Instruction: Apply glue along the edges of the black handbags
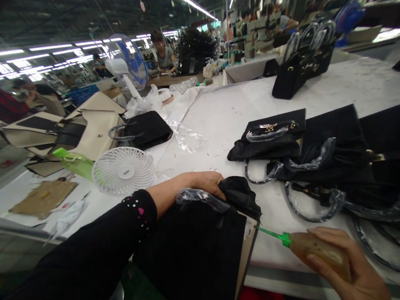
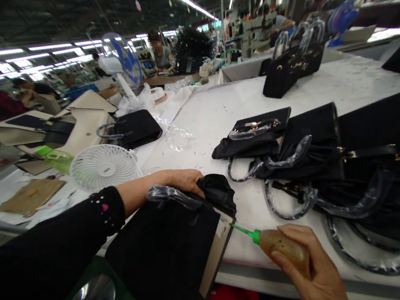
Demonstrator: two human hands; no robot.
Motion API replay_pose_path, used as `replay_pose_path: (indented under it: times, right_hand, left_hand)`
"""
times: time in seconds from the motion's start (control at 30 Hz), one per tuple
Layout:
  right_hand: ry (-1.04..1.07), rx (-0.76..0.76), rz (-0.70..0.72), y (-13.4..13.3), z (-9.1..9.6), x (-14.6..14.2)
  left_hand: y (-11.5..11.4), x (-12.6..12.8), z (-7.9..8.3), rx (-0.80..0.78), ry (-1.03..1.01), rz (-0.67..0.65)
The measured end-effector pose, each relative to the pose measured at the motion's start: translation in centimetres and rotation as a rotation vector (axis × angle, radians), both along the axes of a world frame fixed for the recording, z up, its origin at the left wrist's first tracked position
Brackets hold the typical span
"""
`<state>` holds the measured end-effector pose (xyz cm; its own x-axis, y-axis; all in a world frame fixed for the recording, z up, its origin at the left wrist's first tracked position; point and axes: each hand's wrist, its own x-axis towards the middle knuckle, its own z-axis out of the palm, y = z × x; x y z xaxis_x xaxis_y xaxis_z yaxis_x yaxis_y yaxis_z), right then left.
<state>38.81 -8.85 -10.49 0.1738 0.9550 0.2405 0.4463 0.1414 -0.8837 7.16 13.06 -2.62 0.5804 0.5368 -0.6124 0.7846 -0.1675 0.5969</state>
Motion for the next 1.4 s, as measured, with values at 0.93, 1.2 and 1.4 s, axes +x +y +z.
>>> replay_pose_path:
  times: [0.93, 1.2, 1.4]
  right_hand:
    - [-0.025, 0.106, 0.120, -1.3, 0.6, -0.4]
    - [-0.113, 0.200, 0.217, -2.1, 0.5, -0.3]
    - [-0.177, 0.203, 0.322, -2.7, 0.2, -1.0]
  left_hand:
    - [0.2, -0.7, -0.9, -0.011, -0.062, -0.006]
    - [0.2, -0.7, -1.0, -0.012, -0.047, 0.008]
    - [0.1, -0.6, -0.9, 0.015, -0.045, 0.007]
